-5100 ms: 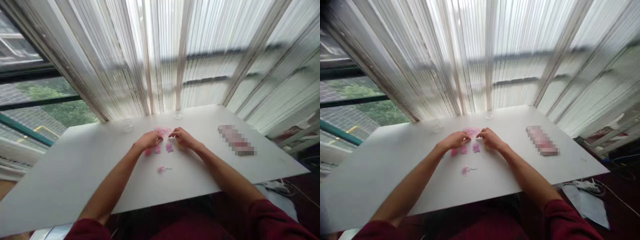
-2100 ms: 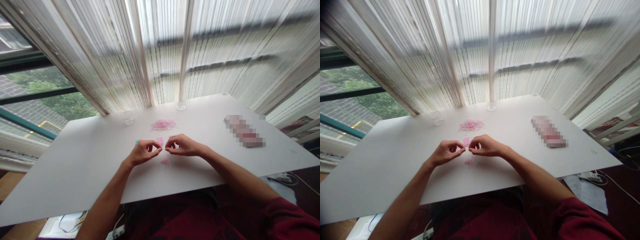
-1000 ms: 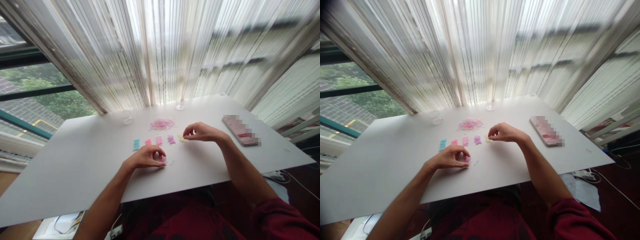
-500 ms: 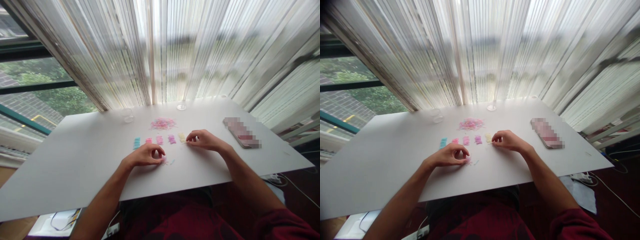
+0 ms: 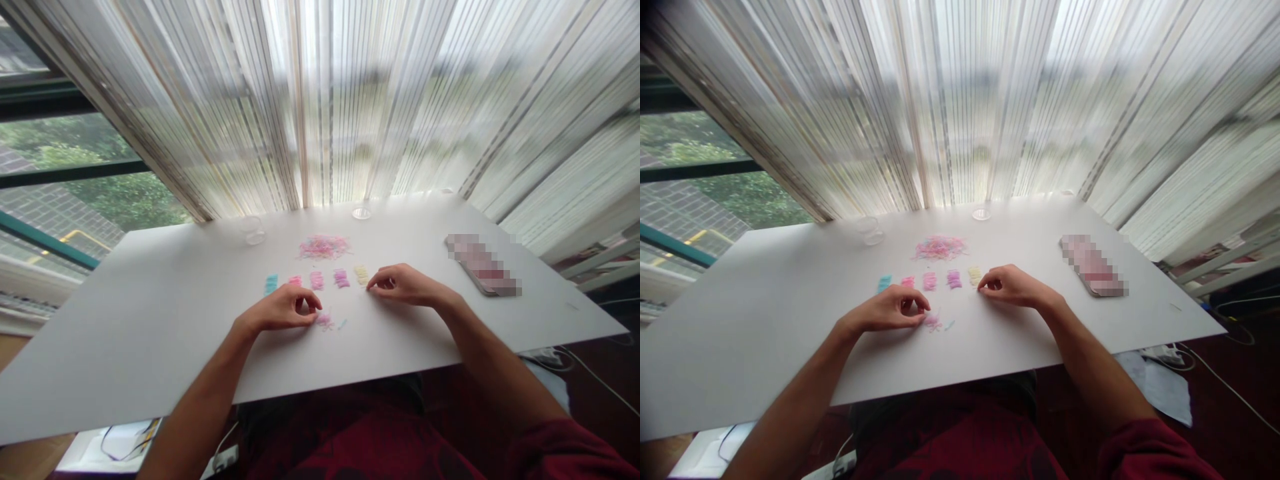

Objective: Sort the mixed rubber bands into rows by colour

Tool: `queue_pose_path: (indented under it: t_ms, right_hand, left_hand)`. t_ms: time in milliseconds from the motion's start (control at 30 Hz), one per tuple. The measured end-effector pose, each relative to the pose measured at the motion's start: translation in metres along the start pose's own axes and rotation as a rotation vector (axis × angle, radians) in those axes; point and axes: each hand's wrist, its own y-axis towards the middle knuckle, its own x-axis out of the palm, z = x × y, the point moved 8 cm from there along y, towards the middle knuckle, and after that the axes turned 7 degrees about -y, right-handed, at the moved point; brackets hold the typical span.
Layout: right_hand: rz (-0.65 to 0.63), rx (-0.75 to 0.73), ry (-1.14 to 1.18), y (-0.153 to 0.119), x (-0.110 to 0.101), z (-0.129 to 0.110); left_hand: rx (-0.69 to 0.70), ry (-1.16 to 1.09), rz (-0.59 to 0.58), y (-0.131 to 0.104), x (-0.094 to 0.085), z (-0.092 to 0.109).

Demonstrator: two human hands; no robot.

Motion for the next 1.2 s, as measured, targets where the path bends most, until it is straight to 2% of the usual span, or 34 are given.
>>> queue_pose_path:
  t_ms: [133,233,333,433,533,700,833,933,1033,1200]
  right_hand:
    - [0.029,0.001,0.003,0.0,-0.003,0.002]
    - [0.066,-0.022,0.024,0.001,-0.004,-0.005]
    - [0.087,-0.156,0.027,0.003,0.003,-0.029]
    - [0.081,-0.313,-0.048,0.006,0.02,-0.057]
    - [0.105,-0.399,-0.112,0.013,0.037,-0.071]
    - [0.113,-0.468,-0.095,0.021,0.051,-0.075]
    - [0.116,-0.475,-0.072,0.021,0.051,-0.075]
    - [0.132,-0.488,-0.067,0.019,0.05,-0.076]
    - [0.213,-0.481,-0.06,0.018,0.045,-0.075]
    - [0.384,-0.462,-0.014,0.016,0.033,-0.076]
  left_hand:
    - [-0.017,-0.012,-0.011,-0.001,-0.001,0.0]
    - [-0.022,-0.022,-0.009,-0.001,-0.001,0.0]
    - [-0.024,-0.012,0.002,-0.002,-0.003,0.0]
    - [-0.007,0.013,0.019,-0.003,-0.005,0.001]
    - [0.012,0.027,0.034,-0.004,-0.007,0.003]
    - [0.058,0.017,0.051,-0.006,-0.012,0.007]
    - [0.096,0.042,0.077,-0.006,-0.015,0.012]
    - [0.124,0.049,0.138,-0.006,-0.018,0.014]
    - [0.159,0.006,0.221,-0.006,-0.02,0.017]
    - [0.203,-0.064,0.277,-0.003,-0.015,0.021]
